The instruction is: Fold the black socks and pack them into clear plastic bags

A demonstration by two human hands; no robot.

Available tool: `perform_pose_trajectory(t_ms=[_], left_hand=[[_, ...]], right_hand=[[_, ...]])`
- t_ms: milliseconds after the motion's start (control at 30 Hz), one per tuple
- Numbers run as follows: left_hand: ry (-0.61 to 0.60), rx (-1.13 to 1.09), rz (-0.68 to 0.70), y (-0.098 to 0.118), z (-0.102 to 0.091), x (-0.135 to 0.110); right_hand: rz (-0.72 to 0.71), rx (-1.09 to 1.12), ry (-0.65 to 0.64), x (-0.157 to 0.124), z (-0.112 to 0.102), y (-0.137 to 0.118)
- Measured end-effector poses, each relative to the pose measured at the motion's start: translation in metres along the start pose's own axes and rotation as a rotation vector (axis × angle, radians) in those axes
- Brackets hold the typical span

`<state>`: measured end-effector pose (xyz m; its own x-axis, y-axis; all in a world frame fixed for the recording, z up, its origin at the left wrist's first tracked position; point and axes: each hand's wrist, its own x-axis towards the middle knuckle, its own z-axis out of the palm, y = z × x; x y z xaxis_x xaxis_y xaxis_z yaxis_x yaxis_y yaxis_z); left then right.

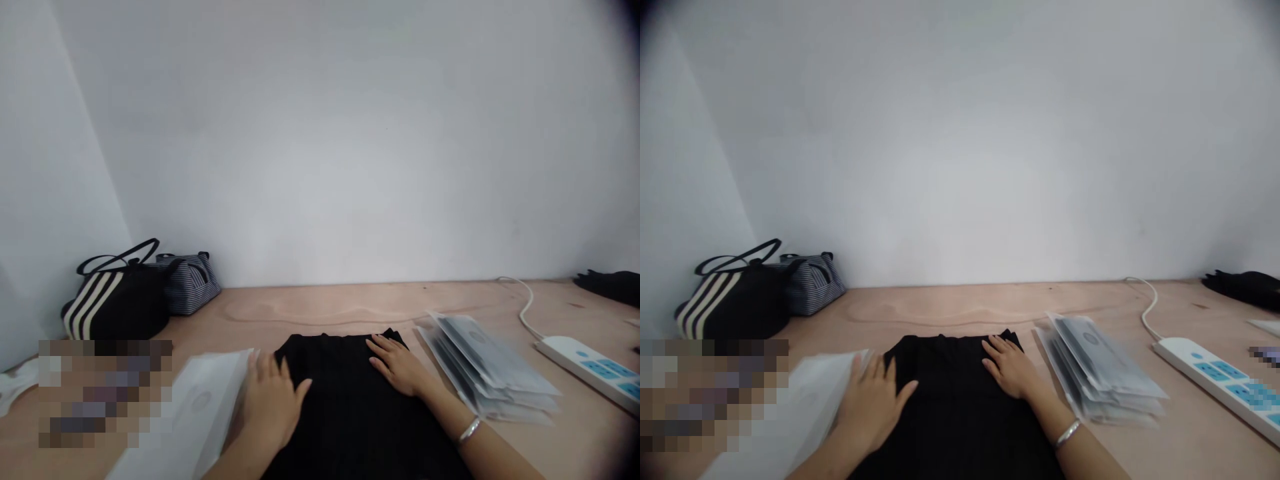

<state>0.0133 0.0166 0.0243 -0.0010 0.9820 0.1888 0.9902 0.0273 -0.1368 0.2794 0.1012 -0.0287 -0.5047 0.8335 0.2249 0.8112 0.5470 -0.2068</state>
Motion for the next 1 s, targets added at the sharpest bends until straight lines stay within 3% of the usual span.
perform_pose_trajectory(t_ms=[100, 200, 267, 400, 567, 700, 800, 1000], left_hand=[[0.055, 0.001, -0.020, -0.019, 0.000, 0.000], [0.109, -0.088, 0.141, -0.013, 0.008, 0.011], [0.037, -0.161, 0.219, -0.006, 0.020, 0.019], [-0.202, -0.255, 0.169, -0.003, 0.042, 0.026], [-0.313, -0.389, 0.129, -0.012, 0.033, 0.039], [-0.199, -0.432, 0.100, -0.017, 0.022, 0.067], [-0.124, -0.449, 0.072, -0.018, 0.026, 0.086], [-0.056, -0.517, 0.057, -0.019, 0.035, 0.097]], right_hand=[[0.010, -0.004, -0.006, 0.000, -0.002, -0.002], [0.014, -0.001, -0.002, 0.000, -0.002, -0.003], [0.014, 0.001, 0.000, 0.000, -0.002, -0.003], [0.025, -0.005, -0.021, 0.000, -0.003, -0.002], [0.037, 0.002, 0.018, 0.003, -0.004, -0.005], [0.035, -0.001, 0.053, 0.016, -0.007, -0.008], [0.022, 0.004, 0.063, 0.029, -0.009, -0.007], [0.035, -0.007, 0.061, 0.044, -0.015, -0.003]])
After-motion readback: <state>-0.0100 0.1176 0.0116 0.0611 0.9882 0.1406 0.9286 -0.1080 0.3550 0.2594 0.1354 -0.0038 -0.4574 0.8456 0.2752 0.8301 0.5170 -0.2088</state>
